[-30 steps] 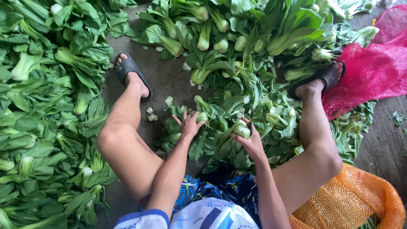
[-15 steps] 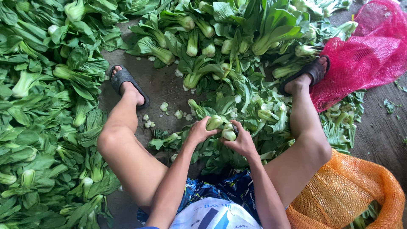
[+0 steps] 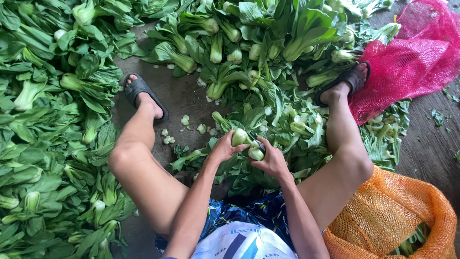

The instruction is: The person sits on the floor among large piles of leafy green vegetables and trims the root ends off bok choy heads one at a time using a small knife. They toss trimmed heads toward an orange mesh sack and discard cut stems onto the floor.

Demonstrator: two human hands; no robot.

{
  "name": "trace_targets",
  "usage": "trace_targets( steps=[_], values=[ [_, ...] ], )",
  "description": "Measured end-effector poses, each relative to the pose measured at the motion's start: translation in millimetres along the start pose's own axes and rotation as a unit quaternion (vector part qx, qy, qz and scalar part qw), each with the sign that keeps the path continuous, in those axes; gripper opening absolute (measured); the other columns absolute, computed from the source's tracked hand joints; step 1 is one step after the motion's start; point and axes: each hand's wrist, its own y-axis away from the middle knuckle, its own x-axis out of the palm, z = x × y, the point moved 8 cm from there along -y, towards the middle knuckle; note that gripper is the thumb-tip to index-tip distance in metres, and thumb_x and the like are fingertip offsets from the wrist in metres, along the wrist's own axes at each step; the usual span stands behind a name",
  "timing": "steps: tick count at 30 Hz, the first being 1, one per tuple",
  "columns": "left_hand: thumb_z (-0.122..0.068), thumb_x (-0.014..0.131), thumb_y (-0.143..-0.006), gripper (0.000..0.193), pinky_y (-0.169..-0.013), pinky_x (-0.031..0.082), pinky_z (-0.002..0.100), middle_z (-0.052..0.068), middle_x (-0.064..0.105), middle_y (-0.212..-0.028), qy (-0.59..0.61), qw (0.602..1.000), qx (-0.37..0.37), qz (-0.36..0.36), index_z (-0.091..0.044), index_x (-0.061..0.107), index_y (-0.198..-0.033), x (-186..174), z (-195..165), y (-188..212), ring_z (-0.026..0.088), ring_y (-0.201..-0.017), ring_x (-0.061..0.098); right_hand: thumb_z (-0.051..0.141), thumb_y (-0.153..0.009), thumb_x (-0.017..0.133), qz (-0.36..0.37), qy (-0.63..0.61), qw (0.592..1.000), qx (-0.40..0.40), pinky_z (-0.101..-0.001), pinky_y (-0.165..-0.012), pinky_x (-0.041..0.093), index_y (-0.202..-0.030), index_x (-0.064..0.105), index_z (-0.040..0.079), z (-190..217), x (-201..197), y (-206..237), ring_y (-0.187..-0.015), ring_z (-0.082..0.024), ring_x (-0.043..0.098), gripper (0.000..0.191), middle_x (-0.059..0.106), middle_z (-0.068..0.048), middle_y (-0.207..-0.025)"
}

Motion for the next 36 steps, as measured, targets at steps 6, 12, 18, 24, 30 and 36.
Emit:
trace_targets(
  steps=[6, 12, 18, 24, 30, 36],
  values=[
    [-0.086, 0.058, -0.075, 0.093, -0.086, 0.054, 0.052, 0.02, 0.07, -0.118, -0.051, 0.996, 0.064, -0.018, -0.008, 0.056, -0.125, 4.8, -12.7, 3.2, 0.042, -0.11, 0.067, 0.035, -0.059, 0.09, 0.009, 0.034, 0.999, -0.027, -0.0465, -0.083, 0.055, -0.139, 0.052, 0.009, 0.6, 5.9, -1.0, -0.095, -0.04, 0.071, 0.092, 0.075, -0.02, -0.104],
    [-0.087, 0.053, -0.075, 0.093, -0.086, 0.052, 0.054, 0.018, 0.072, -0.112, -0.101, 0.994, 0.048, -0.022, -0.009, 0.056, -0.125, 9.8, -13.3, 4.0, 0.044, -0.103, 0.068, 0.037, -0.058, 0.089, 0.03, 0.073, 0.997, 0.006, -0.0477, -0.083, 0.056, -0.14, 0.051, 0.012, -4.6, 15.2, -2.4, -0.094, -0.04, 0.071, 0.093, 0.074, -0.02, -0.103],
    [-0.088, 0.047, -0.073, 0.098, -0.081, 0.05, 0.051, 0.015, 0.074, -0.101, -0.121, 0.991, 0.057, -0.033, -0.008, 0.054, -0.128, 12.5, -15.9, 2.6, 0.036, -0.096, 0.072, 0.036, -0.059, 0.088, 0.029, 0.071, 0.997, 0.014, -0.0476, -0.082, 0.056, -0.138, 0.053, 0.013, -3.4, 15.4, -4.1, -0.093, -0.039, 0.072, 0.089, 0.075, -0.019, -0.099],
    [-0.09, 0.047, -0.075, 0.094, -0.081, 0.051, 0.051, 0.014, 0.075, -0.099, -0.101, 0.99, 0.09, -0.032, -0.01, 0.057, -0.123, 11.7, -22.0, 3.5, 0.036, -0.096, 0.073, 0.037, -0.06, 0.088, 0.003, 0.059, 0.998, -0.004, -0.048, -0.079, 0.056, -0.133, 0.054, 0.009, -5.3, 13.1, -6.8, -0.09, -0.04, 0.072, 0.085, 0.075, -0.02, -0.097],
    [-0.09, 0.053, -0.072, 0.094, -0.077, 0.056, 0.048, 0.015, 0.076, -0.095, -0.049, 0.993, 0.105, -0.009, -0.01, 0.063, -0.122, 8.4, -29.0, 8.8, 0.037, -0.09, 0.075, 0.037, -0.062, 0.088, 0.035, 0.055, 0.998, -0.012, -0.0496, -0.075, 0.054, -0.116, 0.058, 0.007, -19.3, 16.8, -7.8, -0.086, -0.042, 0.07, 0.069, 0.073, -0.02, -0.09],
    [-0.088, 0.056, -0.07, 0.092, -0.075, 0.058, 0.045, 0.012, 0.075, -0.094, -0.023, 0.996, 0.086, 0.028, -0.012, 0.065, -0.123, 14.0, -29.5, 11.4, 0.033, -0.088, 0.075, 0.037, -0.064, 0.089, 0.038, 0.077, 0.996, 0.014, -0.0486, -0.078, 0.055, -0.119, 0.057, 0.006, -47.1, 24.9, -10.8, -0.089, -0.041, 0.071, 0.071, 0.073, -0.021, -0.093]
  ],
)
